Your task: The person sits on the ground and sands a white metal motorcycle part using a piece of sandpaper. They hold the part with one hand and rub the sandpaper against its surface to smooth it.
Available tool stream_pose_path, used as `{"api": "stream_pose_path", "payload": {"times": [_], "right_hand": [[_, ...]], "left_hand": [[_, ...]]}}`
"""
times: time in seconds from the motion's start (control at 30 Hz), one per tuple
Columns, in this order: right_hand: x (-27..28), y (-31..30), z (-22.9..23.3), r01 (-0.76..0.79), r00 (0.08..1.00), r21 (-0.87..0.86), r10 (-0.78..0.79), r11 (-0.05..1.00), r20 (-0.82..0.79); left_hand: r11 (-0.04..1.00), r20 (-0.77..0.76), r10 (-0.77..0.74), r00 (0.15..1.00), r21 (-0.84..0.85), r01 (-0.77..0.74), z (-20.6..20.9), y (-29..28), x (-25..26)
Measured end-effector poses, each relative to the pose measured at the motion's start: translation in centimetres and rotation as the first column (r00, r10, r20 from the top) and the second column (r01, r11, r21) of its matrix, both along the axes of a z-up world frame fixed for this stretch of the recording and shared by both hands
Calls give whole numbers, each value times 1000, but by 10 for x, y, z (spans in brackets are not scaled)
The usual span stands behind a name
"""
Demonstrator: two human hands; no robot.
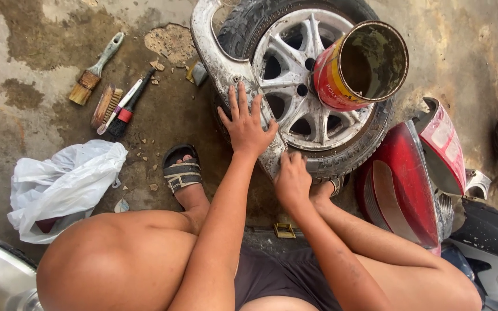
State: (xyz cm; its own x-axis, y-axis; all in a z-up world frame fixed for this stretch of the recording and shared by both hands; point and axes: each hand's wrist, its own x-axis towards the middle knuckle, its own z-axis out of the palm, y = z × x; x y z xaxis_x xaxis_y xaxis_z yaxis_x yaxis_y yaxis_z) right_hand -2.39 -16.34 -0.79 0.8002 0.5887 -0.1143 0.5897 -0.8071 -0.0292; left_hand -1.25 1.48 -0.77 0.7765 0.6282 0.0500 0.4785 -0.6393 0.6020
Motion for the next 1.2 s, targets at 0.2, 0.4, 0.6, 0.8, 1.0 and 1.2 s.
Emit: {"api": "stream_pose_path", "payload": {"times": [0.2,0.4,0.6,0.8,1.0,1.2], "right_hand": [[-21,2,4,44,999,2,-44,999,-2],[-11,-3,-20,43,999,1,-43,999,16],[-6,5,-17,42,995,29,-45,999,89],[0,11,-3,23,992,64,-30,998,122],[-12,0,-11,17,996,19,-19,1000,87],[64,-30,61,252,920,532,-31,808,-390]], "left_hand": [[1000,7,2,1000,15,-2,0,0,-1],[1000,1,-2,1000,12,2,-3,1,1],[999,-22,3,1000,41,-2,0,4,4],[1000,-14,-13,1000,3,13,5,3,1],[1000,-18,-22,1000,-3,22,9,1,0],[999,5,-21,1000,25,21,5,2,3]]}}
